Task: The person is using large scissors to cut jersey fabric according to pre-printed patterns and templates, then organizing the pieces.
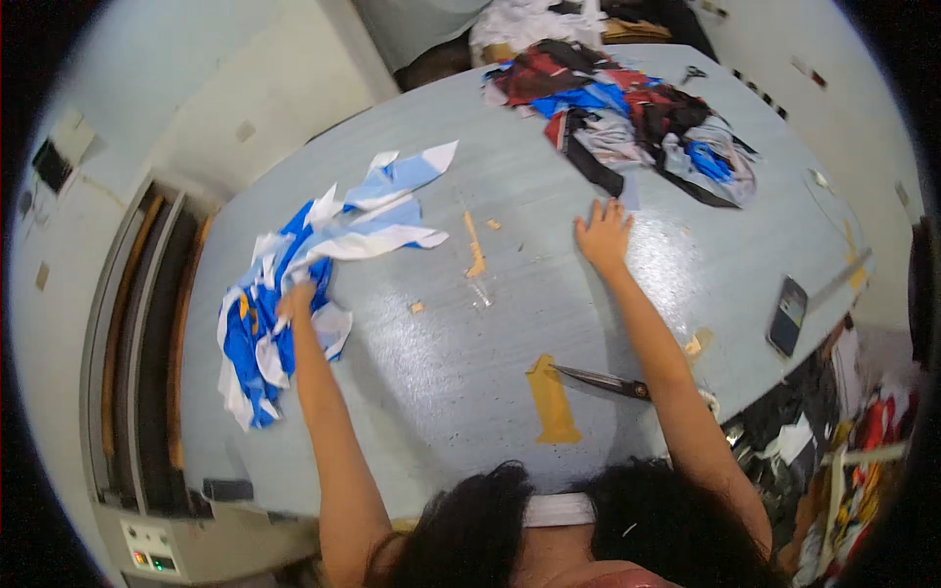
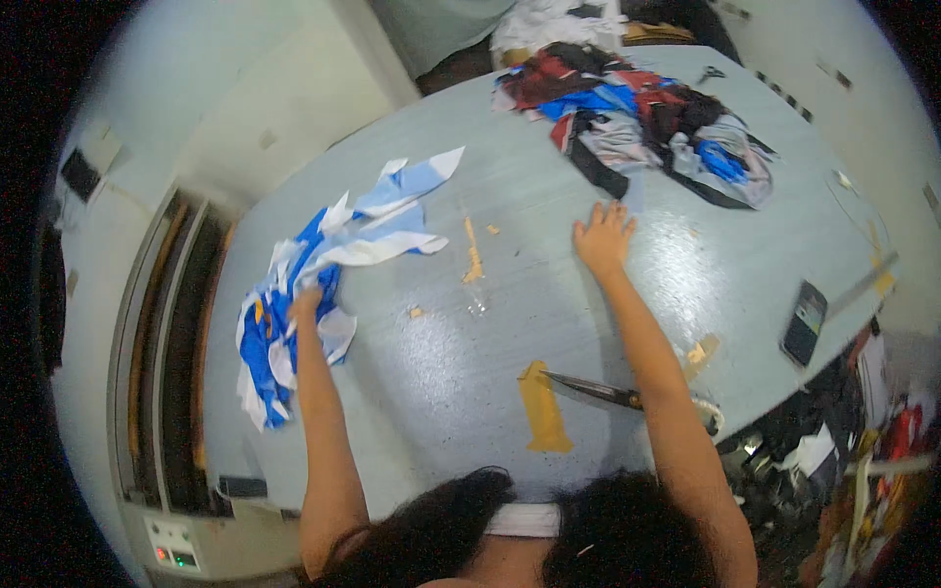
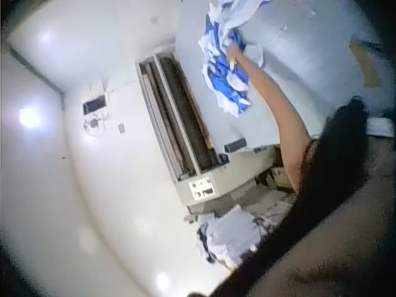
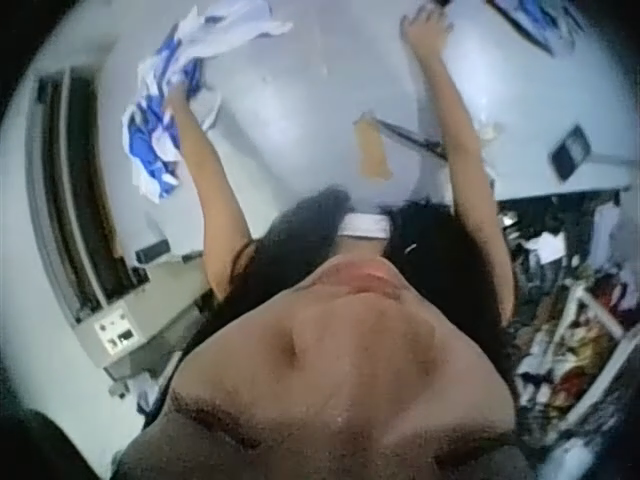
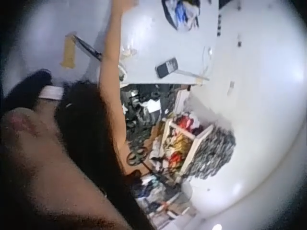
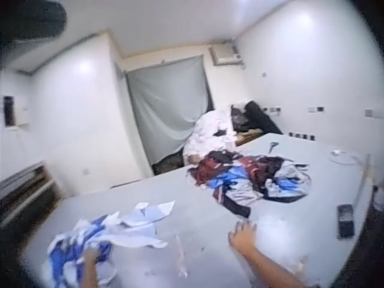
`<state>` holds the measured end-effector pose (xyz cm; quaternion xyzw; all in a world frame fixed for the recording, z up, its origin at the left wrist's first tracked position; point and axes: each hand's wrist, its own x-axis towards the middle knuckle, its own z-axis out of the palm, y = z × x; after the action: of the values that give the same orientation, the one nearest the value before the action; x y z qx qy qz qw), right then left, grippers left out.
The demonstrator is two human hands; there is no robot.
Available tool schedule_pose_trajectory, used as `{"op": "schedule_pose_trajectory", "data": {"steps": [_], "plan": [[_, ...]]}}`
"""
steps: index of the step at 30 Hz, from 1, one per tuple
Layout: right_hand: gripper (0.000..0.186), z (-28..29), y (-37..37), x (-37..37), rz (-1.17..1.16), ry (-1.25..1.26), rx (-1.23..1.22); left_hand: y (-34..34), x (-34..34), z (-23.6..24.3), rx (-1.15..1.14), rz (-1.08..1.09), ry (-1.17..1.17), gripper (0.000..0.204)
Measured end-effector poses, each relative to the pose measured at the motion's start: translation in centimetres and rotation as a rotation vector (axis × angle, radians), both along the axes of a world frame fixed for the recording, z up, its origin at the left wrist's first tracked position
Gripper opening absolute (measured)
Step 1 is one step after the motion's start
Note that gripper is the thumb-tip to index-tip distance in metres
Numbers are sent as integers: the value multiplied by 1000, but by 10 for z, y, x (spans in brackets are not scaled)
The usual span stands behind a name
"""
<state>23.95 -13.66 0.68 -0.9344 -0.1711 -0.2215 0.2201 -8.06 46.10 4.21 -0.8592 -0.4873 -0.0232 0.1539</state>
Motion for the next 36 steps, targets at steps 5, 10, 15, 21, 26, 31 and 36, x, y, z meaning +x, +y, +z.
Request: {"op": "schedule_pose_trajectory", "data": {"steps": [5, 10, 15, 21, 26, 31, 36], "plan": [[57, -31, -41, 19, -170, -19, -185, -212, 260, -16, -118, -569, -210, 40], [56, -25, -30, 10, -119, -62, -167, -269, 303, -30, 109, -730, -381, 48], [56, -24, -26, 10, -107, -74, -207, -229, 283, -45, -198, -403, -464, 48], [57, -15, -37, 13, -154, 56, -258, -140, 163, -61, -343, -677, -728, 51], [57, -17, -33, 16, -149, 89, -288, -71, 43, -100, -368, -367, -838, 49], [57, -7, -2, 6, -30, 75, -178, -17, -139, -62, -19, -205, -803, 48], [57, -31, -63, 18, -217, 45, -298, -131, -17, -63, -189, -222, -843, 42]]}}
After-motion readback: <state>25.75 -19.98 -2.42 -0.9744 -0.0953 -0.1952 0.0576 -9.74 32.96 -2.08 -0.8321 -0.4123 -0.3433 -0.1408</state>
